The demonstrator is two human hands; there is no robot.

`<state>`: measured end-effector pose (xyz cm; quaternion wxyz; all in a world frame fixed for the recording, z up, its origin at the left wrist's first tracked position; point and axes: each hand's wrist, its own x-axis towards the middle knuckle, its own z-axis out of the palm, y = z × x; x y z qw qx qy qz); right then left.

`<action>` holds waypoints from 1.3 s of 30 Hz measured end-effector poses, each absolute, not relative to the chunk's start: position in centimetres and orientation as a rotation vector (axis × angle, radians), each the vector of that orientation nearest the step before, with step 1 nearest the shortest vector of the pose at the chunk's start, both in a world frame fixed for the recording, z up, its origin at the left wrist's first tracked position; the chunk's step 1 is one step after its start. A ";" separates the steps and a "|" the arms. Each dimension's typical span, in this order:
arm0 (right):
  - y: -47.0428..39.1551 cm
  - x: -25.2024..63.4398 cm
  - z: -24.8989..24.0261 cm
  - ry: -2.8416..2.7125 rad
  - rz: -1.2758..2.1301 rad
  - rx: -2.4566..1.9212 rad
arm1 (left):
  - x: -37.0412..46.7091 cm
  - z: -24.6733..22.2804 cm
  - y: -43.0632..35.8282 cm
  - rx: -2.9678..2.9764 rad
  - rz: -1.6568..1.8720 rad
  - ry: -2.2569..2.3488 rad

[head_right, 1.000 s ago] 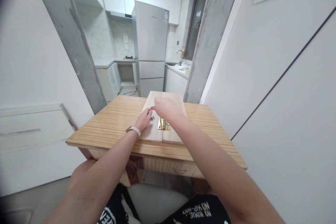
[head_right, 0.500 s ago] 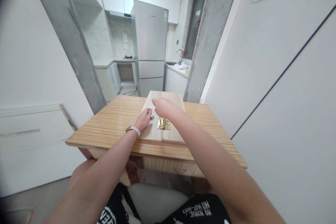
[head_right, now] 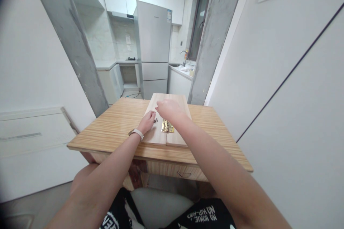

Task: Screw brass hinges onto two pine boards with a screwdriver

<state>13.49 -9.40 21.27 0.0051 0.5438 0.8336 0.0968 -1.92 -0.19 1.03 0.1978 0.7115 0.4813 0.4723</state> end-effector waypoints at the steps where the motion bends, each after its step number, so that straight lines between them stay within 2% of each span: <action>1: -9.3 13.5 21.2 2.618 0.312 1.698 | -1.9 1.0 -0.2 1.991 1.318 1.349; 14: -8.2 13.7 21.2 2.635 0.211 1.664 | -2.0 0.6 0.1 1.987 1.307 1.357; 24: -8.4 14.1 20.8 2.607 0.413 1.778 | -2.0 1.1 -0.2 2.000 1.291 1.367; 33: -8.1 14.0 20.8 2.675 0.223 1.564 | -1.9 0.9 -0.2 1.989 1.285 1.368; 39: -9.2 13.7 21.5 2.564 0.396 1.748 | -1.9 0.9 -0.1 1.985 1.299 1.350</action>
